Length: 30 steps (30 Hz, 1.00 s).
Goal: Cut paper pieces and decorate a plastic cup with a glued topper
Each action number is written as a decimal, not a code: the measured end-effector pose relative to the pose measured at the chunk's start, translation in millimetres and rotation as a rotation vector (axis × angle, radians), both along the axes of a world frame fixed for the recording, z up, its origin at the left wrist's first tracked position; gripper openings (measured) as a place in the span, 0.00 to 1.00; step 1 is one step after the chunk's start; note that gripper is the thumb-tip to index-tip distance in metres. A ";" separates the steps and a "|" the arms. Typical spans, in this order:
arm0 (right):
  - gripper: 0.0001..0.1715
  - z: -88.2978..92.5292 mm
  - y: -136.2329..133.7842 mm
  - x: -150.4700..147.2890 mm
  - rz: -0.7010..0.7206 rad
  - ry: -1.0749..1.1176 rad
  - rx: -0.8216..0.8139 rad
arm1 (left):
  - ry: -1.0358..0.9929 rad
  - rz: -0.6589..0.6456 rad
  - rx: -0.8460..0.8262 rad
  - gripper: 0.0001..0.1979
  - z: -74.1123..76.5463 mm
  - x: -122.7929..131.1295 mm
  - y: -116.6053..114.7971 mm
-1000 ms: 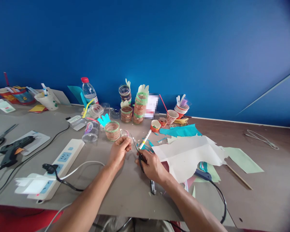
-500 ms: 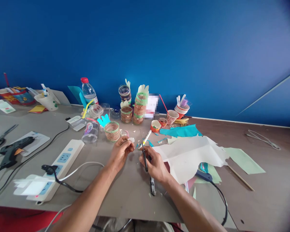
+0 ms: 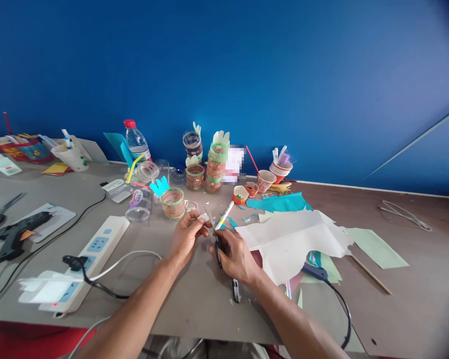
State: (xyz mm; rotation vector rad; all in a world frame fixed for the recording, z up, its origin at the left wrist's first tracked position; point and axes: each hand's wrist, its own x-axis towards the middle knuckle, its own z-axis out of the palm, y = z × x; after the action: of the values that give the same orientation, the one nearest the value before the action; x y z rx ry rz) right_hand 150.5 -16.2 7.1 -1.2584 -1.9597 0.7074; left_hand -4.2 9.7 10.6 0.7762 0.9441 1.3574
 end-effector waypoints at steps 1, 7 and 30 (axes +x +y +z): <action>0.12 0.0 -0.2 0.1 0.003 -0.005 -0.002 | 0.012 0.000 0.015 0.11 -0.9 0.0 0.0; 0.12 3.0 -0.3 0.9 -0.030 0.057 -0.041 | 0.007 0.009 0.014 0.12 -0.9 1.4 0.2; 0.16 13.7 1.3 1.4 -0.046 -0.465 -0.042 | -0.040 0.298 0.001 0.18 -0.5 -8.7 11.8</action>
State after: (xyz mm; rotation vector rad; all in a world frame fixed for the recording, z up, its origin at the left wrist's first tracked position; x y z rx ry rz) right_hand 151.9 -14.9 20.8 -1.5980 -2.2798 0.4603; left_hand -12.9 21.5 10.1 0.6233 1.0567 1.6250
